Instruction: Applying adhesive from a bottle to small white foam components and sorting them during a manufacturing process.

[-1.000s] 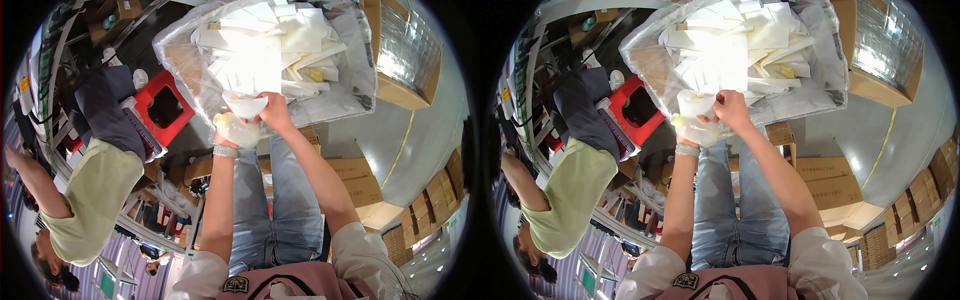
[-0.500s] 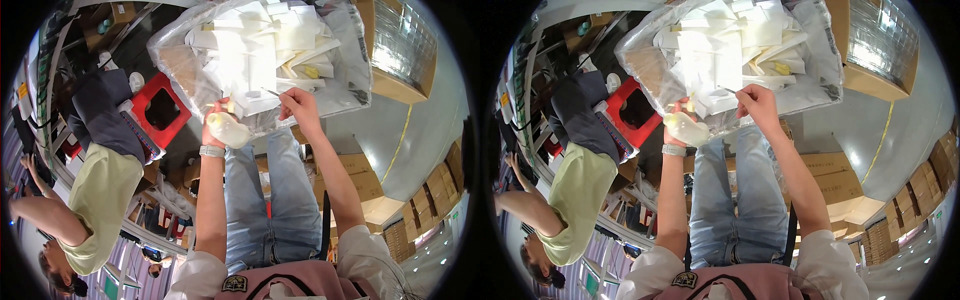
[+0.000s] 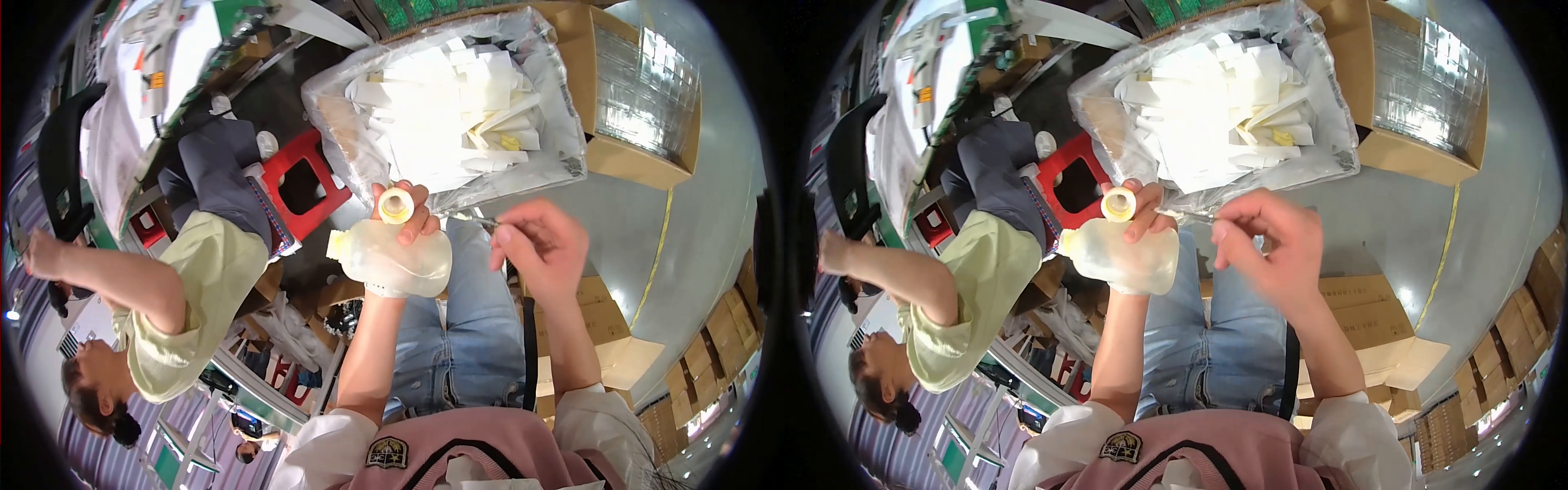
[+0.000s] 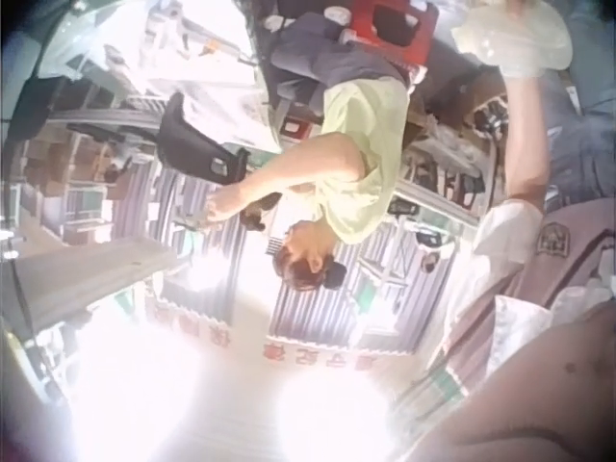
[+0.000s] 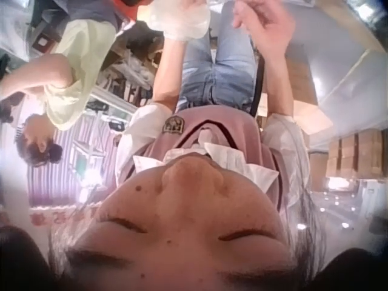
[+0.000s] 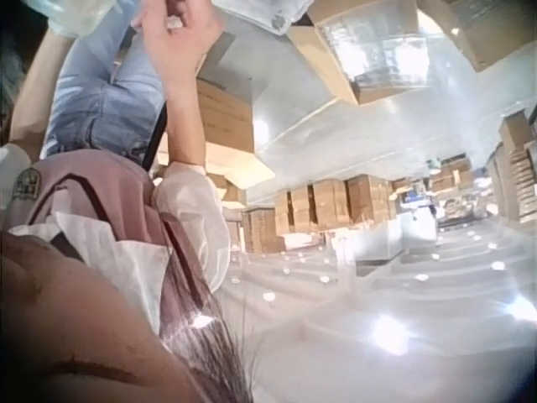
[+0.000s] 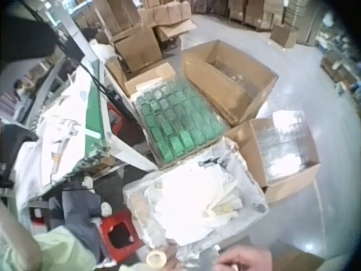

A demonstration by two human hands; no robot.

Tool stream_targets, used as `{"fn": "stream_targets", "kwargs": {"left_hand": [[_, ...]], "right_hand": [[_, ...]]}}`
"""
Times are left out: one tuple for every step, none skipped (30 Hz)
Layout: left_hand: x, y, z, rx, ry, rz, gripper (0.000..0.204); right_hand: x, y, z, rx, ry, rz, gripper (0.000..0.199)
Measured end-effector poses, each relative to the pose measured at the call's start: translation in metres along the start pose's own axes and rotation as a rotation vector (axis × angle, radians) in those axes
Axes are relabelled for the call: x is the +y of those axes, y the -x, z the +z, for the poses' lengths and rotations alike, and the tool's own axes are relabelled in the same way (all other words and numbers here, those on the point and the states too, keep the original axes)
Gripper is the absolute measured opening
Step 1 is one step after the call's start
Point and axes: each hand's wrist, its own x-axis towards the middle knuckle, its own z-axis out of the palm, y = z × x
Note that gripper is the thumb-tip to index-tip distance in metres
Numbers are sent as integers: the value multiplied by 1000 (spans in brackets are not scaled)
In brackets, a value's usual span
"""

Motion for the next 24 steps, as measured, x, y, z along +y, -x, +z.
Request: {"fn": "stream_targets", "kwargs": {"left_hand": [[-6, 4, 18, 1, 52, -5, 41], [-11, 7, 31, -14, 43, -11, 41], [-14, 11, 43, -53, 22, -39, 41], [-17, 16, 55, -93, -4, -64, 41], [-23, 22, 70, -35, -106, -20, 42], [-26, 26, 79, -51, -122, -21, 42], [-30, 30, 87, -55, -175, -27, 42], [-34, 33, 97, -59, -228, -32, 42], [-39, 38, 108, 46, -235, -32, 44], [-42, 41, 116, 33, -246, -37, 44], [-45, 43, 123, 23, -334, -47, 46], [-48, 46, 130, 13, -422, -57, 47], [-51, 50, 139, 67, -418, -59, 50], [-52, 53, 143, 57, -428, -62, 50], [-53, 55, 146, 53, -575, -50, 50], [-53, 57, 151, 46, -722, -35, 51], [-62, 60, 163, 108, -821, 97, 48], [-62, 62, 165, 94, -827, 99, 48], [-61, 64, 166, -7, -891, 107, 46], [-60, 65, 168, -107, -952, 117, 44], [-60, 67, 172, -145, -949, 109, 35], [-61, 69, 176, -157, -948, 124, 35], [-63, 73, 182, -150, -1054, 157, 31], [-65, 77, 187, -140, -1157, 194, 28]], "right_hand": [[-15, 9, 1, 2, -1, -19, 4], [-29, 17, 3, 18, 128, -165, 6], [-42, 24, 4, 38, 257, -310, 7], [-55, 28, 6, 39, 250, -332, 7], [-67, 32, 8, 12, 353, -498, 10], [-77, 36, 10, -11, 457, -663, 12], [-86, 42, 13, 23, 500, -703, 15], [-95, 48, 14, 32, 496, -720, 15], [-103, 53, 14, 29, 588, -763, 15], [-110, 58, 15, 28, 683, -804, 14], [-114, 61, 17, 41, 683, -836, 15], [-120, 65, 17, 54, 681, -847, 15], [-125, 69, 18, 54, 766, -897, 16], [-130, 73, 19, 54, 852, -945, 17], [-133, 77, 21, 64, 850, -954, 17], [-136, 79, 24, 76, 894, -972, 18], [-138, 82, 26, 88, 939, -990, 19], [-140, 85, 25, 96, 939, -1003, 19], [-142, 87, 23, 76, 898, -1012, 18], [-145, 90, 21, 53, 859, -1021, 18], [-148, 92, 21, 49, 860, -1040, 18], [-150, 95, 20, 63, 826, -1065, 17], [-152, 97, 20, 74, 792, -1089, 16], [-147, 98, 18, 62, 796, -1105, 16]]}}
